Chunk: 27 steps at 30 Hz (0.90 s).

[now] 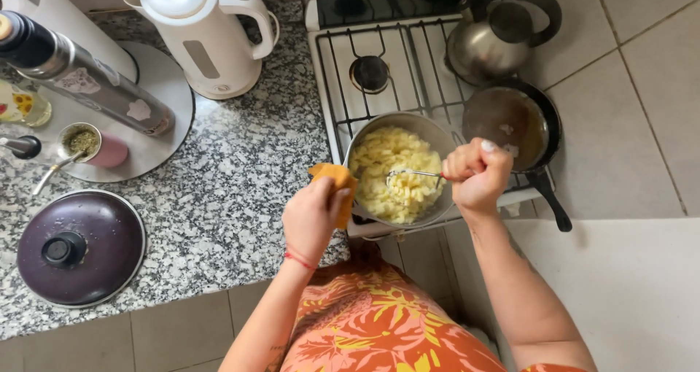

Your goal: The person prepares mashed potatoes by seasoning a pot of cooked potatoes with oil and salt, adding a liquid from a red pouch, and crushing the potatoes with a hand masher.

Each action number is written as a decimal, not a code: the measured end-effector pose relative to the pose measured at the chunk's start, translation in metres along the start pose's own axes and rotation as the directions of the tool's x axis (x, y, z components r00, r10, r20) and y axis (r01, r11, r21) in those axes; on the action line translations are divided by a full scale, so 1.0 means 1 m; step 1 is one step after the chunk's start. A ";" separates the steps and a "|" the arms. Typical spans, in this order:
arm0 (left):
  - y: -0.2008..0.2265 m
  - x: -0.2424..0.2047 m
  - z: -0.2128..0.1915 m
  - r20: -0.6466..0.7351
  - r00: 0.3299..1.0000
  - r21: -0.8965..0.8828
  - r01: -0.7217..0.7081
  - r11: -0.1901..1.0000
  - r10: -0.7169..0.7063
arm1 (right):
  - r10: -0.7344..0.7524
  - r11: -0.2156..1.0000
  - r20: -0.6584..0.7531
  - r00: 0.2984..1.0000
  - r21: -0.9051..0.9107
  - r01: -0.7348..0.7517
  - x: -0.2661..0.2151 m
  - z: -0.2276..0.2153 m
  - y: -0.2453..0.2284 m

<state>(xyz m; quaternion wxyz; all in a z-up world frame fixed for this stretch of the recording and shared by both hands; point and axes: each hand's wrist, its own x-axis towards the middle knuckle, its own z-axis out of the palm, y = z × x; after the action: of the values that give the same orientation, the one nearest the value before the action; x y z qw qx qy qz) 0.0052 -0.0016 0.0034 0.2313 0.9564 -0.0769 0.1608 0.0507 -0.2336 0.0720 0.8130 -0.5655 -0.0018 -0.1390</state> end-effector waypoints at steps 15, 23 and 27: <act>-0.009 -0.029 0.003 0.477 0.769 -0.308 0.599 0.739 -0.425 | -0.133 0.960 0.221 0.966 -0.212 0.181 -0.034 -0.008 0.100; -0.049 -0.034 -0.017 0.032 0.916 0.225 0.382 0.896 -0.399 | 0.093 0.994 0.171 0.981 0.042 -0.102 0.006 0.031 0.008; -0.060 -0.035 -0.050 -0.098 0.891 0.120 0.453 0.883 -0.443 | 0.004 0.984 0.303 0.953 -0.173 0.051 -0.006 0.031 0.036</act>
<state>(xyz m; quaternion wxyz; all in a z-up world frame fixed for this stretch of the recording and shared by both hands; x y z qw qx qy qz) -0.0283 0.0774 0.0085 0.1971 0.9560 0.1655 0.1405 0.0579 -0.1924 0.0490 0.7473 -0.6507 -0.1203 -0.0604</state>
